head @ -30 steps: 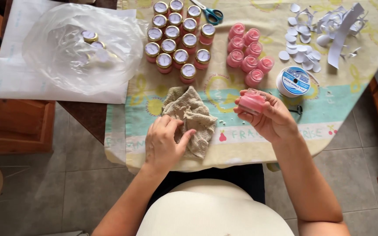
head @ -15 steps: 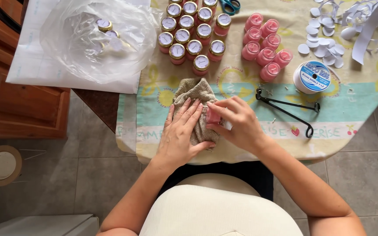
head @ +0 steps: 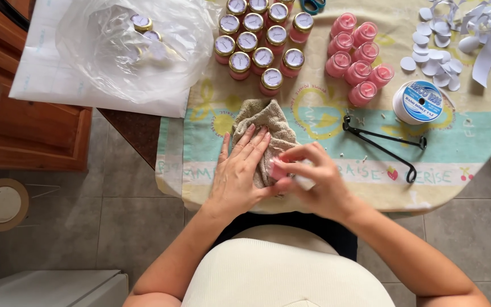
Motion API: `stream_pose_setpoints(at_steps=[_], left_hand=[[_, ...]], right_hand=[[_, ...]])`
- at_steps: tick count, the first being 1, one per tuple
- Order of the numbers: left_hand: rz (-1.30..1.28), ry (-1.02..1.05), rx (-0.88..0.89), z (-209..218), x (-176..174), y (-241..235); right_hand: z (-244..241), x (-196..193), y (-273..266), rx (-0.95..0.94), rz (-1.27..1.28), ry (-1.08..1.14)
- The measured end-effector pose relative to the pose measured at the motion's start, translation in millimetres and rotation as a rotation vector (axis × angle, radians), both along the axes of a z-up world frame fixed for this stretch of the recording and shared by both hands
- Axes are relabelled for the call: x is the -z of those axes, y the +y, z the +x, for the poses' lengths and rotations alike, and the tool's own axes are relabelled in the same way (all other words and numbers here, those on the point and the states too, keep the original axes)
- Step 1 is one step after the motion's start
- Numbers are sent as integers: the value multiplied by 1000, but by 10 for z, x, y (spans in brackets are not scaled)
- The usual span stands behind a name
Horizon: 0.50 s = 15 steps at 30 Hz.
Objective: Clean small pink candle jars with a cloth and trim wicks with a tool
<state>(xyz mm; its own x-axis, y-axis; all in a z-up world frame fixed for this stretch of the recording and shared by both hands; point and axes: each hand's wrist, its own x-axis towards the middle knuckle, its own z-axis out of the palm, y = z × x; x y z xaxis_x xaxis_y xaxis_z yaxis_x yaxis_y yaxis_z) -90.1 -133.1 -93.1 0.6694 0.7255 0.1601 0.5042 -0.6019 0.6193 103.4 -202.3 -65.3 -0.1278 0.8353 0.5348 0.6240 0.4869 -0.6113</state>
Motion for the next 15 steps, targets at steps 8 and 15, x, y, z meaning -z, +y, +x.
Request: stream_pose_setpoints(at_steps=[8,15], left_hand=[[18,31,18,-2,17,24],[31,-6,9,-1,12,11]], right_hand=[[71,24,14,59,-102,-139],[10,108,-18,201,24,-191]])
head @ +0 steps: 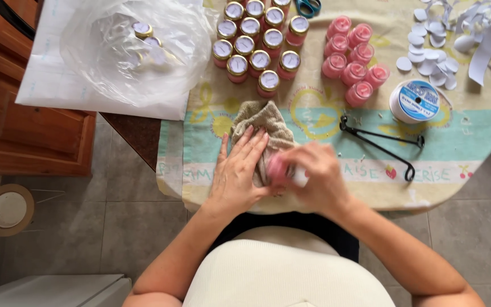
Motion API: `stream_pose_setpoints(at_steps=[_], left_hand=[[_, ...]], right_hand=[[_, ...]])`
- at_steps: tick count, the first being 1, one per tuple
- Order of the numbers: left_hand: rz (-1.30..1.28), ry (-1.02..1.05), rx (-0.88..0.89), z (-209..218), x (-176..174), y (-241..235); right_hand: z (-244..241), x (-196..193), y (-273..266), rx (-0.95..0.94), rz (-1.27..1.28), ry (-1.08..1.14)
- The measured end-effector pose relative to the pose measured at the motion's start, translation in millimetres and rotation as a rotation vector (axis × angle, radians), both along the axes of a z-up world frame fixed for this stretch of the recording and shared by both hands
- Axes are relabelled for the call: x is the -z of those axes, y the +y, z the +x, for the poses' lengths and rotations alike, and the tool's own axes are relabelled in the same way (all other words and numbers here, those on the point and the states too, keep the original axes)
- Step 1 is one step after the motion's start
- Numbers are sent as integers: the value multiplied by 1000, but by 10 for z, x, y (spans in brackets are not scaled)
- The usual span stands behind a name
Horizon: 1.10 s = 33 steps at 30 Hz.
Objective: Clean small pink candle jars with a cloth and trim wicks with a tool
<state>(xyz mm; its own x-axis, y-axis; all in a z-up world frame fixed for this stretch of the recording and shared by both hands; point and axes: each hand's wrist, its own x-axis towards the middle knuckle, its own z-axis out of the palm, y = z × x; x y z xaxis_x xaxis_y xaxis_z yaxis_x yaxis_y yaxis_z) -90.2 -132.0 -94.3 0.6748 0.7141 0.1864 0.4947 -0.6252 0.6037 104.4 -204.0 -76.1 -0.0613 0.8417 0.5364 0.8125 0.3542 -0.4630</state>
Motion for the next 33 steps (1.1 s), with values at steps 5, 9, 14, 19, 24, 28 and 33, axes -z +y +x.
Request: stream_pose_setpoints(at_steps=[5,9,14,19,24,28,33], left_hand=[[161,-176,13,149,-232,-19],[203,-685,12,533,-490,-127],[130,-808,67,876,-497,-285],[113,-882,95,976,-592,-359],[132,-864,76,972,-611,-372],[162,-871,48,935,-622,-349],[566,-604,106,604,-660,113]], right_hand=[[272,108,-88,38,-13,592],[257,87,-287,-6,61,1225],[458,192,-471,16,167,1196],[440,46,-535,61,205,1224],[448,43,-537,53,192,1226],[398,91,-516,69,186,1184],[543,439,-435,187,154,1044]])
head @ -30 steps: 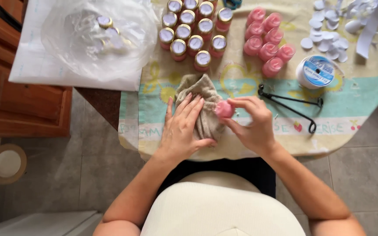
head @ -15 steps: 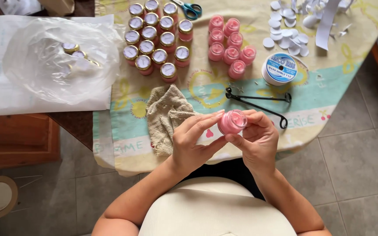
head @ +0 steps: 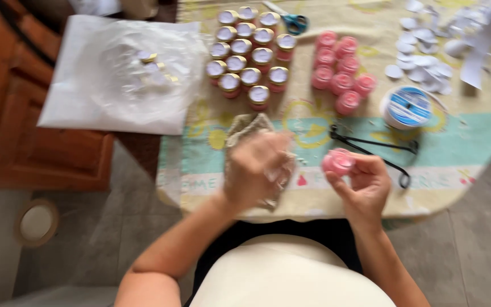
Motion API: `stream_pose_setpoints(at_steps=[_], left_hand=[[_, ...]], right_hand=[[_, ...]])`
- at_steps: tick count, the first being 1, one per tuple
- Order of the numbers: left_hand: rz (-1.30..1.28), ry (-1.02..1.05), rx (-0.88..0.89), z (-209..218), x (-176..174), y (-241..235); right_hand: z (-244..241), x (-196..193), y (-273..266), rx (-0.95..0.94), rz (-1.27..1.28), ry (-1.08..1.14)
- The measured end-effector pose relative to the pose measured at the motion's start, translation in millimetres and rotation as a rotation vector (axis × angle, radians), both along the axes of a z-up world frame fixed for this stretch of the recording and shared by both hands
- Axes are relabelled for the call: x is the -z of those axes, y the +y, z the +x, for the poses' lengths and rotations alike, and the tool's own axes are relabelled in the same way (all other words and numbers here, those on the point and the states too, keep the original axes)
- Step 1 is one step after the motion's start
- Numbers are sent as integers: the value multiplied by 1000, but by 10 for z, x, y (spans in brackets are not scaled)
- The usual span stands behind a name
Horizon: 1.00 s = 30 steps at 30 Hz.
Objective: Clean small pink candle jars with a cloth and trim wicks with a tool
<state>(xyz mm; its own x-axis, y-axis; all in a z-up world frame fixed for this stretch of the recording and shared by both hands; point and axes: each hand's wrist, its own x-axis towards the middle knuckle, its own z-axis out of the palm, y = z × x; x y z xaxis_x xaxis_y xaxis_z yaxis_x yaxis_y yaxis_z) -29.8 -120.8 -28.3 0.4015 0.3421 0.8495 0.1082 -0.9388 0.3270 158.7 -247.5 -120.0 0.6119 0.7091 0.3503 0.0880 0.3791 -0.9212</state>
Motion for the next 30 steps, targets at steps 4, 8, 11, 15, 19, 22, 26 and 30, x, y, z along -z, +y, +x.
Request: stream_pose_setpoints(at_steps=[4,8,11,15,19,22,26,30], left_hand=[[330,486,-621,-844,277,1351],[-53,517,-693,-1386,636,2676],[-273,854,-729,-1336,742,3139],[-281,1330,-967,-1175,1039,3524],[-205,1360,-933,-1198,1087,3527],[-163,1355,-939,-1331,1262,3619],[-231,1069,-779,-1536,1483,3735],[-175,1054,-735,-1541,1495,3705]], right_hand=[[94,183,-48,16,-21,-29],[34,46,-93,53,-44,86],[33,83,-82,56,-36,115],[21,80,-87,47,-18,123],[26,39,-84,84,-46,77],[24,25,-96,45,-37,86],[16,-16,-95,21,-22,101],[18,-18,-88,28,-36,92]])
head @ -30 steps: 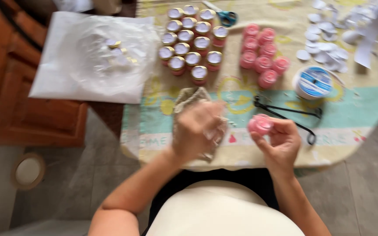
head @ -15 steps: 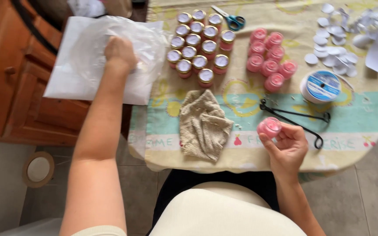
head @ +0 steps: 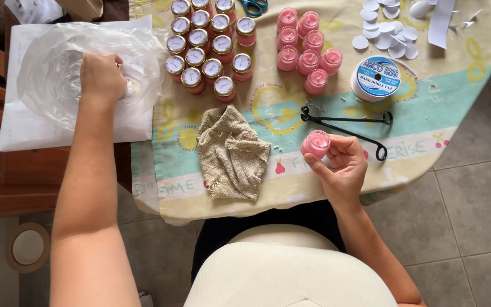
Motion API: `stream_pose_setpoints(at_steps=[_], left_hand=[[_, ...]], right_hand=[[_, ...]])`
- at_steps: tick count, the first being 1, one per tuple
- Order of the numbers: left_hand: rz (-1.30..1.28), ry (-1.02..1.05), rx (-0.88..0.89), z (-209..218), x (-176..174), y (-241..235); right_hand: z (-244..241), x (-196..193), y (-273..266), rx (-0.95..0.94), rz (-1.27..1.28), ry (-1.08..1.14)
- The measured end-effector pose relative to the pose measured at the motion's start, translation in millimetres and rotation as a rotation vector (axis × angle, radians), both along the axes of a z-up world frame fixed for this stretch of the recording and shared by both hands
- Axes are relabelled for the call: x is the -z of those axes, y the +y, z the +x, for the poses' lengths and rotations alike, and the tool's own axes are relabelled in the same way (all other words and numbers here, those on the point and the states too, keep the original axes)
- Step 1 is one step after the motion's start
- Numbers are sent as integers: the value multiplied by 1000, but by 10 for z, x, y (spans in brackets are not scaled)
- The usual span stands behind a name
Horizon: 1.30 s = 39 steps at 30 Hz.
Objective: Clean small pink candle jars with a cloth and trim wicks with a tool
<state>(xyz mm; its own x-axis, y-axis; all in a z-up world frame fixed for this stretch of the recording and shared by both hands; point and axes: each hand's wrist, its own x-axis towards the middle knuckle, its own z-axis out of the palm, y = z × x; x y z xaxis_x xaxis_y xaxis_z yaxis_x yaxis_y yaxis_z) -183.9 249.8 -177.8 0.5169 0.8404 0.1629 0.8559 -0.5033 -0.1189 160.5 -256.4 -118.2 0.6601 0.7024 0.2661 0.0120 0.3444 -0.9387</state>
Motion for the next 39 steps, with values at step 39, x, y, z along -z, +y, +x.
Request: stream_pose_setpoints(at_steps=[39], left_hand=[[-208,-1265,651,1695,-1626,-4101]], right_hand=[[-190,-334,88,-362,269,380]])
